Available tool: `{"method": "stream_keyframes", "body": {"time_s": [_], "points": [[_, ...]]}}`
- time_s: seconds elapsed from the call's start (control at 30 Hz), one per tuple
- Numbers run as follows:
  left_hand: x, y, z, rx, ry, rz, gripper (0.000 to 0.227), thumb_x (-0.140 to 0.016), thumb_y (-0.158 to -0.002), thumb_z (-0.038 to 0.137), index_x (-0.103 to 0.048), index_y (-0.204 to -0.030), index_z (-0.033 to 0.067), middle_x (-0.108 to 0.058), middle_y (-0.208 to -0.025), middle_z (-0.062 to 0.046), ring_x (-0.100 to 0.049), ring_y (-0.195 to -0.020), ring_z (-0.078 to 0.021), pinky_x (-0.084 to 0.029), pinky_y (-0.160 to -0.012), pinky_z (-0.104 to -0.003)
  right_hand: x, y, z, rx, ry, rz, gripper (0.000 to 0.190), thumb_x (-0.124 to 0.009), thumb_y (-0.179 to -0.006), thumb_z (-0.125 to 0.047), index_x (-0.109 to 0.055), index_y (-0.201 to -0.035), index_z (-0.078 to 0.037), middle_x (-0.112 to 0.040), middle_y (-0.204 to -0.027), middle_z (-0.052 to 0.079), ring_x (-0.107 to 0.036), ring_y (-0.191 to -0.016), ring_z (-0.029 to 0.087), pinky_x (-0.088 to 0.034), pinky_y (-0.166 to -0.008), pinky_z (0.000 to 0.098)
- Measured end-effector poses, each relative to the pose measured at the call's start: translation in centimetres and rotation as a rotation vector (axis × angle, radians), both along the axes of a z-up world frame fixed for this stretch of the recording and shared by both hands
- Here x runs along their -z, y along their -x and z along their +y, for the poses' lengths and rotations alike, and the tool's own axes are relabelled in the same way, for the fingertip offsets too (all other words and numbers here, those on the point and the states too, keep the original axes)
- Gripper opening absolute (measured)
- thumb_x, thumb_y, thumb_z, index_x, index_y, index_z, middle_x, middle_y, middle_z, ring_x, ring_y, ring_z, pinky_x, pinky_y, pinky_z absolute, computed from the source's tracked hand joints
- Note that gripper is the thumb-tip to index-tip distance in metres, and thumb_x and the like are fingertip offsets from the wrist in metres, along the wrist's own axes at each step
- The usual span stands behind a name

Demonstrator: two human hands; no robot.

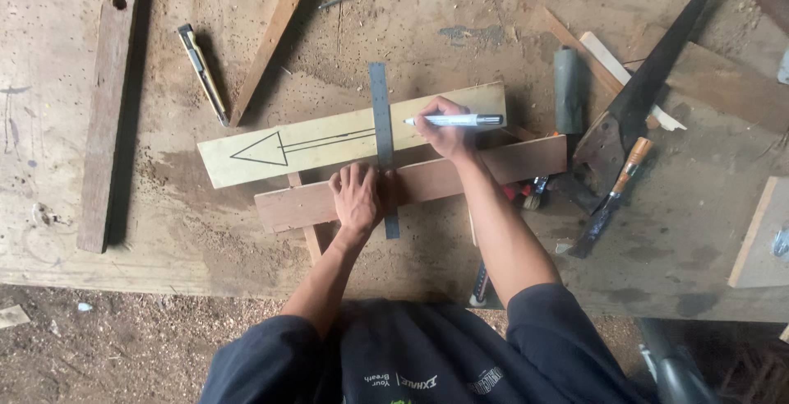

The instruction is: The person uses a metal ruler and a black marker to draw straight lines and an arrow shape on a light-colored wooden plank. They reposition the ruler multiple times to create parallel lines and a triangular arrowhead, then draw a second arrow on a darker plank below.

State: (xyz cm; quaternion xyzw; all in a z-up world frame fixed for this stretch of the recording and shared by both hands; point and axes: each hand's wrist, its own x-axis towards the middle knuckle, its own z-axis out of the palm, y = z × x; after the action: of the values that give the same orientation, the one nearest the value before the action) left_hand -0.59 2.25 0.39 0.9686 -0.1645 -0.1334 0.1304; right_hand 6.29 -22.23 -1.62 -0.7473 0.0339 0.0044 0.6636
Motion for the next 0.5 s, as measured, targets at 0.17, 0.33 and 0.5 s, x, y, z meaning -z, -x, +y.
{"method": "stream_keyframes", "body": {"time_s": [0.17,0.33,0.5], "points": [[-1.3,-0.6,-0.9,-0.122,0.047,0.07,0.058,-0.061,-0.093,0.059,-0.066,-0.117,0.0063,-0.053,-0.116,-0.014,-0.046,-0.112,-0.0276,-0.028,-0.103,-0.048,0.1,0.2,0.1,0.066,-0.122,0.111,0.029,-0.076,-0.098,-0.028,-0.064,-0.096,-0.002,-0.072,-0.08,0.007,-0.069,-0.068,0.01,-0.056,-0.059,0.025],[-1.5,-0.5,-1.2,-0.156,0.143,-0.095,0.033,-0.061,-0.097,0.037,-0.07,-0.117,0.0123,-0.054,-0.122,-0.013,-0.047,-0.118,-0.0258,-0.028,-0.106,-0.048,-1.6,2.7,0.1,0.097,-0.12,0.125,0.026,-0.074,-0.099,-0.025,-0.063,-0.098,-0.001,-0.071,-0.082,0.006,-0.067,-0.07,0.01,-0.055,-0.064,0.0243],[-2.3,-0.2,0.7,-0.234,0.337,-0.002,0.014,-0.064,-0.099,0.021,-0.072,-0.105,0.0114,-0.063,-0.106,-0.012,-0.057,-0.1,-0.0259,-0.041,-0.09,-0.044,-5.9,7.0,0.8,0.196,-0.114,0.109,0.022,-0.071,-0.099,-0.021,-0.063,-0.107,-0.001,-0.072,-0.086,0.007,-0.068,-0.073,0.01,-0.056,-0.065,0.0246]]}}
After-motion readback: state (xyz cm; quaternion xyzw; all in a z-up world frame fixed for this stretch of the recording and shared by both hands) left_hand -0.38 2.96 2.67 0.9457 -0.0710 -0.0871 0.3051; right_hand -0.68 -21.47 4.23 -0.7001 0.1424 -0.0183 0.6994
